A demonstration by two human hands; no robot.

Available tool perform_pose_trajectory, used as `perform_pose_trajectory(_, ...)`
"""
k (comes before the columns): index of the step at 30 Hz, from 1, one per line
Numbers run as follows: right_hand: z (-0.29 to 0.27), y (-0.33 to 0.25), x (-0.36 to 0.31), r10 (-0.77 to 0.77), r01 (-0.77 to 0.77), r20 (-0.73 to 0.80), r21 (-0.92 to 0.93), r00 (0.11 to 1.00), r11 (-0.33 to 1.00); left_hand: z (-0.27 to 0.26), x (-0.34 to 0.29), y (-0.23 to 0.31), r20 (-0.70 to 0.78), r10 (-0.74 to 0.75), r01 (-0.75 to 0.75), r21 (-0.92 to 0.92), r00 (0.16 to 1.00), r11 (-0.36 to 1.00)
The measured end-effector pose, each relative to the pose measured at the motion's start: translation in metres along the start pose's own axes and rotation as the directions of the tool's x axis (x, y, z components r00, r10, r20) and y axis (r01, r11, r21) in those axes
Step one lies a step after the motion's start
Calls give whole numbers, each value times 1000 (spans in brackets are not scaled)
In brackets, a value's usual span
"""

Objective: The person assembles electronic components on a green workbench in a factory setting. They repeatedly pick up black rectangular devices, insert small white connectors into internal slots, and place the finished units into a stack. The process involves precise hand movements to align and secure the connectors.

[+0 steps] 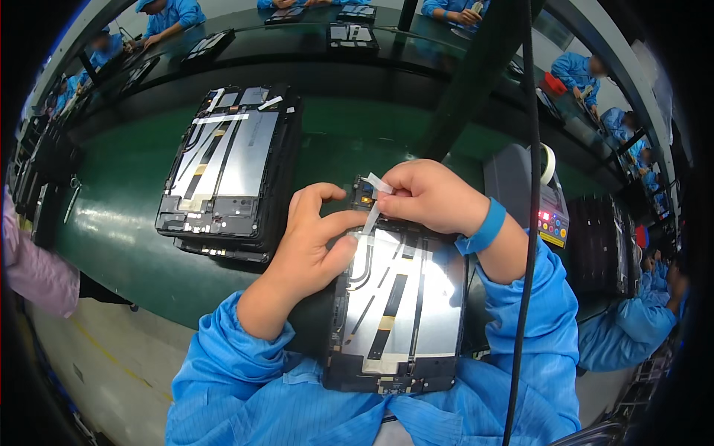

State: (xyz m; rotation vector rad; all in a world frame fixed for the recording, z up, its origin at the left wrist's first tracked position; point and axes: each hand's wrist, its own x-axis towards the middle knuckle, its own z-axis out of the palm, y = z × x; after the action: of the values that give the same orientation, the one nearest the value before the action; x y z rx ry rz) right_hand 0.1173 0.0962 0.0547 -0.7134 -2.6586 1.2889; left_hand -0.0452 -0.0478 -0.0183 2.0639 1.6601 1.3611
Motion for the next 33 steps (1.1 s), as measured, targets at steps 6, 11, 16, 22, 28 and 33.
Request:
perform_pose_trajectory(6, -10, -10, 8, 165, -171, 83, 79, 983, 982, -2, 1, 5, -9, -35, 34, -44, 999, 998)
perform_pose_trajectory(11, 0, -9, 16, 80, -90, -43, -319, 996, 943, 0, 0, 2, -12, -6, 6, -26, 1000, 1000)
perform_pose_trajectory(16, 0, -20, 18, 184, -189, -49, -383, 982, 904, 1, -1, 2, -1, -32, 32, -1, 999, 999)
perform_pose_trajectory(22, 14, -16, -12, -176, 67, -351, -303, 920, 951, -3, 1, 6, 9, -19, 18, 47, 1000, 999)
perform_pose_trajectory(28, 31, -9, -38, -224, 189, -212, -172, 951, 967, -5, 0, 8, -64, 110, -97, 189, 992, 977)
perform_pose_trajectory(33, 40, -10, -53, -565, 385, -36, -696, 824, 606, -7, -1, 17, -165, 190, -144, 258, 968, 955)
